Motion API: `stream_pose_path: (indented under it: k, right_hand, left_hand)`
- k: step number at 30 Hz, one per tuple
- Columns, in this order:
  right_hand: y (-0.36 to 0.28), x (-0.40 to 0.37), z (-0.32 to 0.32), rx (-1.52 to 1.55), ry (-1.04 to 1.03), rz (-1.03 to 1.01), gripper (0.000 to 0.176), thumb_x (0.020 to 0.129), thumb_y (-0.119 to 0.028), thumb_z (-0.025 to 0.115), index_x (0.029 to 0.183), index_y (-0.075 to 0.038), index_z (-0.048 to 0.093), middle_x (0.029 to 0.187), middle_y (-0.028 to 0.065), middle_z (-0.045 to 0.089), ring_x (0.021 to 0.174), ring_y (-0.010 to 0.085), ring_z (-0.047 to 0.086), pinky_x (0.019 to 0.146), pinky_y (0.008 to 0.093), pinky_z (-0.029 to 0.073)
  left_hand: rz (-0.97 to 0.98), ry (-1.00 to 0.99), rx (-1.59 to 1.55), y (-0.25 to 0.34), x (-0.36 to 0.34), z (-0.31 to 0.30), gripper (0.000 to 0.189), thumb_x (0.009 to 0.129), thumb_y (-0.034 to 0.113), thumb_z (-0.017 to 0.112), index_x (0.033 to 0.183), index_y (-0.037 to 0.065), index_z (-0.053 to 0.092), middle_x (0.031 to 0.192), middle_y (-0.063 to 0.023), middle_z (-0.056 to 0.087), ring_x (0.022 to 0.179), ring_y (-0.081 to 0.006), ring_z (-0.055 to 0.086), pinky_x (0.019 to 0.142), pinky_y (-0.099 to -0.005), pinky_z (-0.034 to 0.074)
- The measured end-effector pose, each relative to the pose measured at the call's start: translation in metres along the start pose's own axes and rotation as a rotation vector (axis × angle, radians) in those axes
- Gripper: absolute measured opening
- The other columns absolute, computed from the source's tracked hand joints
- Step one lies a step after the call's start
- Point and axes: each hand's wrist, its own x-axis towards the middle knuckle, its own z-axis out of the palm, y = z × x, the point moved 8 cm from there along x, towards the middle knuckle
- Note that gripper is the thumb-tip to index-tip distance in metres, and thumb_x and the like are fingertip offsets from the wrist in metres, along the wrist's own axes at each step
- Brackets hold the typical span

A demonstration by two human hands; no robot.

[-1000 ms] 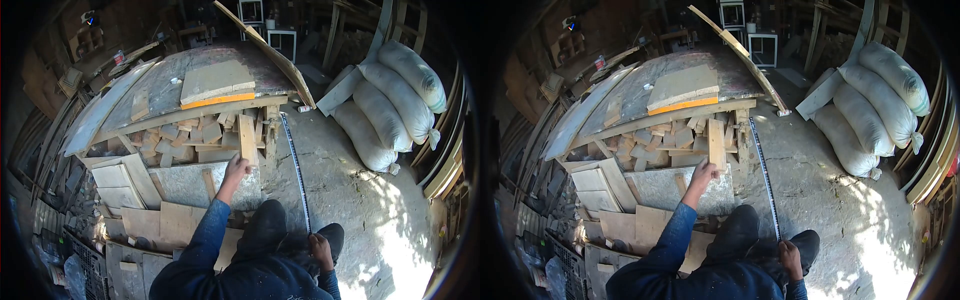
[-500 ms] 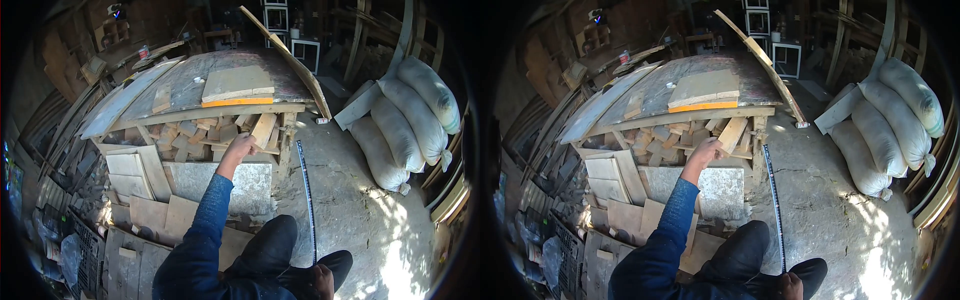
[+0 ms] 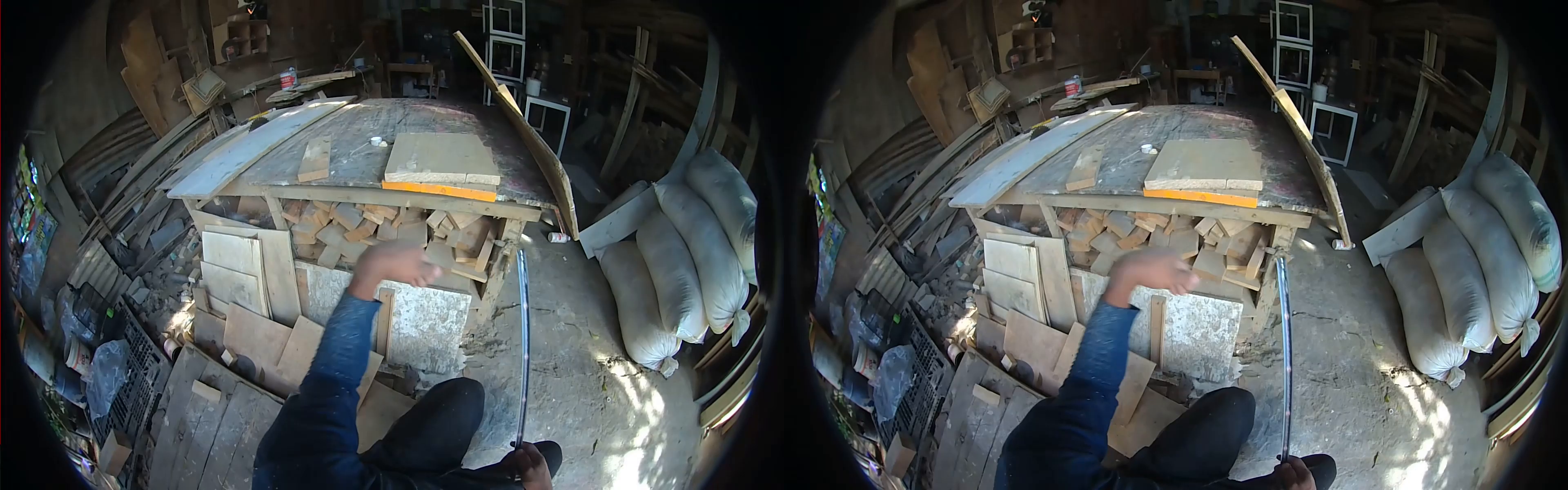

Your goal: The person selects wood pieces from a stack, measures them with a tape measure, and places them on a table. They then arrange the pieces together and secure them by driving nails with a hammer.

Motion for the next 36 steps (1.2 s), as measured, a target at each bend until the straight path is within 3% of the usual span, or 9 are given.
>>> stream_pose_path:
  k: [4, 6, 11, 15, 24, 30, 33, 35, 36]
  right_hand:
    - [0.040, -0.009, -0.028, 0.135, -0.145, 0.099, 0.064, 0.096, -0.036, 0.064, 0.148, -0.004, 0.046, 0.139, 0.0125, 0.059, 0.126, 0.0288, 0.058, 0.106, 0.0392, 0.048]
    - [0.022, -0.006, -0.037, 0.002, -0.210, 0.165, 0.067, 0.096, -0.038, 0.065, 0.149, -0.004, 0.044, 0.139, 0.0125, 0.058, 0.127, 0.0287, 0.057, 0.108, 0.0388, 0.047]
    - [-0.003, -0.006, -0.034, -0.206, -0.442, 0.268, 0.075, 0.094, -0.043, 0.066, 0.153, -0.006, 0.039, 0.142, 0.0126, 0.057, 0.130, 0.0284, 0.055, 0.111, 0.0376, 0.045]
    - [-0.023, -0.027, -0.030, -0.367, -0.657, 0.258, 0.081, 0.093, -0.047, 0.067, 0.156, -0.007, 0.035, 0.144, 0.0127, 0.056, 0.133, 0.0281, 0.054, 0.113, 0.0367, 0.044]
    - [-0.241, -0.015, -0.152, -0.626, -0.542, 0.370, 0.041, 0.101, -0.042, 0.050, 0.115, -0.010, 0.072, 0.114, 0.0181, 0.072, 0.109, 0.0397, 0.067, 0.095, 0.0492, 0.054]
    - [-0.307, 0.012, -0.256, -0.608, -0.248, 0.000, 0.008, 0.094, -0.012, 0.056, 0.093, -0.010, 0.064, 0.085, 0.0151, 0.069, 0.082, 0.0335, 0.070, 0.068, 0.0466, 0.058]
    - [-0.260, 0.009, -0.305, -0.363, -0.276, 0.360, 0.010, 0.094, -0.015, 0.055, 0.088, -0.008, 0.059, 0.081, 0.0156, 0.065, 0.076, 0.0361, 0.067, 0.065, 0.0473, 0.054]
    - [-0.239, 0.006, -0.342, -0.051, -0.287, 0.621, 0.012, 0.094, -0.017, 0.056, 0.088, -0.008, 0.059, 0.080, 0.0158, 0.065, 0.074, 0.0364, 0.066, 0.064, 0.0472, 0.053]
    - [-0.204, 0.011, -0.354, -0.506, -0.389, 0.150, 0.015, 0.095, -0.019, 0.057, 0.086, -0.008, 0.061, 0.075, 0.0141, 0.062, 0.072, 0.0325, 0.067, 0.061, 0.0460, 0.051]
  left_hand:
    - [-0.296, 1.080, 0.339, 0.002, -0.102, -0.180, 0.047, 0.097, 0.044, 0.054, 0.099, 0.004, 0.078, 0.103, -0.0226, 0.075, 0.093, -0.0376, 0.071, 0.086, -0.0476, 0.054]
    - [-0.501, 1.207, 0.546, -0.048, -0.080, -0.254, 0.052, 0.093, 0.052, 0.058, 0.105, 0.004, 0.077, 0.115, -0.0271, 0.070, 0.110, -0.0445, 0.066, 0.093, -0.0514, 0.050]
    - [-0.836, 0.921, 0.380, -0.128, -0.046, -0.280, 0.054, 0.091, 0.048, 0.066, 0.118, 0.002, 0.073, 0.133, -0.0266, 0.063, 0.126, -0.0403, 0.058, 0.099, -0.0510, 0.047]
    - [-0.103, 0.872, -1.449, -0.142, -0.027, -0.252, 0.039, 0.089, 0.035, 0.071, 0.112, 0.004, 0.071, 0.115, -0.0121, 0.070, 0.107, -0.0307, 0.067, 0.096, -0.0414, 0.049]
    - [-0.258, 0.720, -0.209, 0.060, 0.025, -0.198, 0.103, 0.062, 0.048, 0.091, 0.140, -0.005, 0.048, 0.145, -0.0396, 0.036, 0.134, -0.0532, 0.035, 0.116, -0.0564, 0.030]
    - [-1.340, 0.878, -0.642, 0.100, 0.014, -0.130, 0.089, 0.072, 0.066, 0.081, 0.137, 0.012, 0.053, 0.136, -0.0226, 0.051, 0.128, -0.0443, 0.047, 0.098, -0.0586, 0.045]
    - [-0.584, 0.669, -2.235, 0.054, 0.109, -0.019, 0.065, 0.084, 0.066, 0.070, 0.133, 0.025, 0.059, 0.121, -0.0070, 0.064, 0.106, -0.0332, 0.060, 0.085, -0.0500, 0.052]
    - [-0.252, 0.669, -1.941, 0.060, 0.117, -0.031, 0.058, 0.085, 0.058, 0.069, 0.129, 0.021, 0.062, 0.120, -0.0037, 0.064, 0.108, -0.0274, 0.062, 0.085, -0.0474, 0.053]
    - [-0.061, 0.638, -1.870, 0.059, 0.135, -0.044, 0.052, 0.087, 0.053, 0.066, 0.127, 0.021, 0.064, 0.120, -0.0030, 0.067, 0.118, -0.0266, 0.062, 0.091, -0.0524, 0.053]
